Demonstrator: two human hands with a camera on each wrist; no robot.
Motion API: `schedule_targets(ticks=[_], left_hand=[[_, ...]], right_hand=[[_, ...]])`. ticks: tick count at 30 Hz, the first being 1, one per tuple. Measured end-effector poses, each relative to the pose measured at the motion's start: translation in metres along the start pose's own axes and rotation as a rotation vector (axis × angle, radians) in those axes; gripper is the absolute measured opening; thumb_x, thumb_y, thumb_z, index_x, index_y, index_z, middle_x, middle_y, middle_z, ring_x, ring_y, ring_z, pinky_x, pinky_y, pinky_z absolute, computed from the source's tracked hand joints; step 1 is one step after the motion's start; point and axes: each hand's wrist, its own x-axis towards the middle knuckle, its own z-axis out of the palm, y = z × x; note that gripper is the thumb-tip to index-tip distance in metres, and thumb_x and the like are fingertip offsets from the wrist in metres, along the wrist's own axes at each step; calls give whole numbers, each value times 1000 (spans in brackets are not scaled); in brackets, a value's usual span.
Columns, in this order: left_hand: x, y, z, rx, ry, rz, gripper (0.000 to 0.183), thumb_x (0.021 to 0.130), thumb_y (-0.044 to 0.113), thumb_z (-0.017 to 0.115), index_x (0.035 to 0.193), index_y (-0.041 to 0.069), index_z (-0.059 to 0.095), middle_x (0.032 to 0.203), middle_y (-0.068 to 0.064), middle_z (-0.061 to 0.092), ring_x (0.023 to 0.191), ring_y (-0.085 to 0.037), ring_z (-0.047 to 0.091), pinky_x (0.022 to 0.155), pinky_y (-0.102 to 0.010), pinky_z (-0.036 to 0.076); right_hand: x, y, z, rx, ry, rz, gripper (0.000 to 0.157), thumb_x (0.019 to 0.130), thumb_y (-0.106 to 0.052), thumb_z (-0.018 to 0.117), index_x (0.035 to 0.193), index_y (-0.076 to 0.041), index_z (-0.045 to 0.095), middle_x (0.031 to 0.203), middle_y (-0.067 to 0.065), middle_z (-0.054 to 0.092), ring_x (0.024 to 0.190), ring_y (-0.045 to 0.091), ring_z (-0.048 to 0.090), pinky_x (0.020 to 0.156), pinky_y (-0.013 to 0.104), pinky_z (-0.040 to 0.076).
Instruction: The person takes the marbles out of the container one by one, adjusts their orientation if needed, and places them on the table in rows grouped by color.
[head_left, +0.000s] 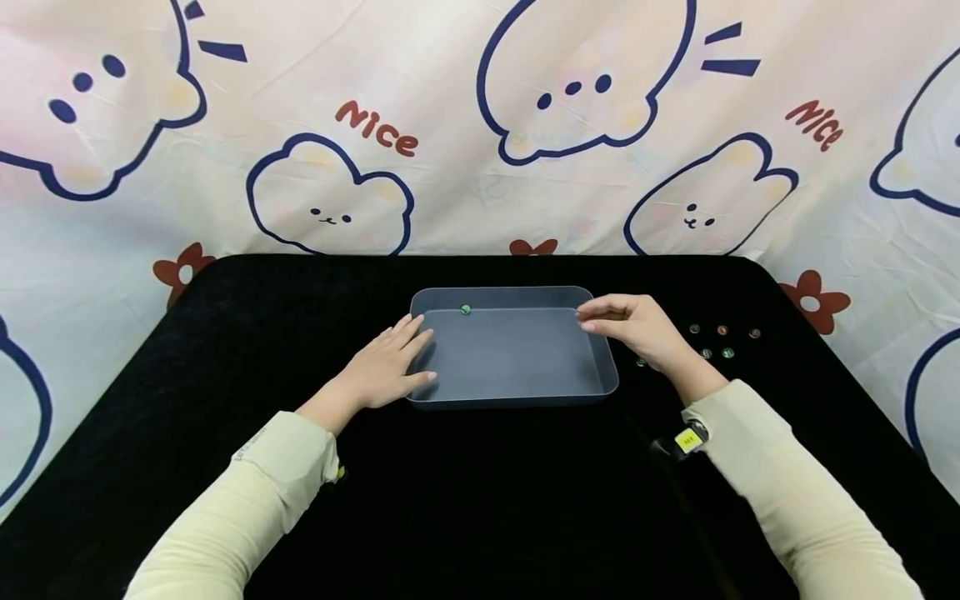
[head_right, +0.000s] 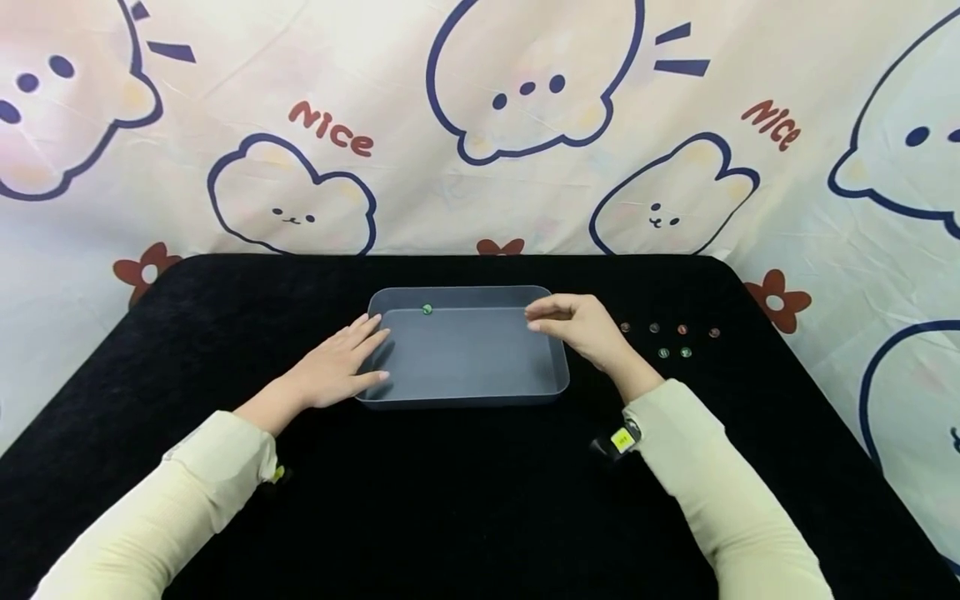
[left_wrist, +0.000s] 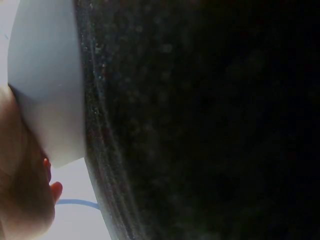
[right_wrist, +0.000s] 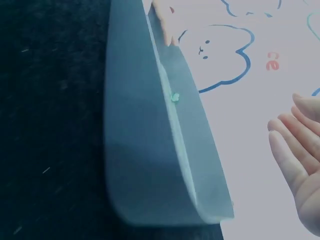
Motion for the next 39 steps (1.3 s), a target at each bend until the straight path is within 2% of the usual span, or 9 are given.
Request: schedule_targets(ticks=[7,13,21,27,39], left_hand=[[-2,1,-1,-18,11,15,70,86,52,36,138,9,18,143,-11,4,129,-22,-4,102,-41,6],[-1,0,0,-14,5,9,69,86,52,36,139,10,17,144,-9,2,129,-19,-6,102,-38,6],[-2,-2,1,-7,-1,6,69,86,52,36,139,11,17,144,-8,2,129,-19,-6,102,-38,5],[-2,-2,0,-10,3,13,69,87,52,36,139,10,18,144,-9,3,129,-20,-5,102,-39,6],[-1,-1,0,3,0,-5,70,86,52,37,139,10,18,144,-8,4,129,-20,-5,102,-39,6]], right_hand=[[28,-10,16,24,-67,-3,34,76,-12,66,104,6,59,99,15,61,84,15,59,73,27,46],[50,-12,29,17,-127,3,32,76,-11,66,104,4,60,102,17,59,86,18,59,74,30,46],[73,-11,42,-57,-142,16,31,77,-12,65,105,1,60,103,17,59,87,19,58,76,34,45],[93,-10,54,-74,-141,36,28,78,-11,64,105,-3,62,96,11,62,87,19,58,79,39,43],[121,-5,76,-232,-224,46,28,80,-11,62,107,-7,60,105,12,59,96,18,54,78,32,44]])
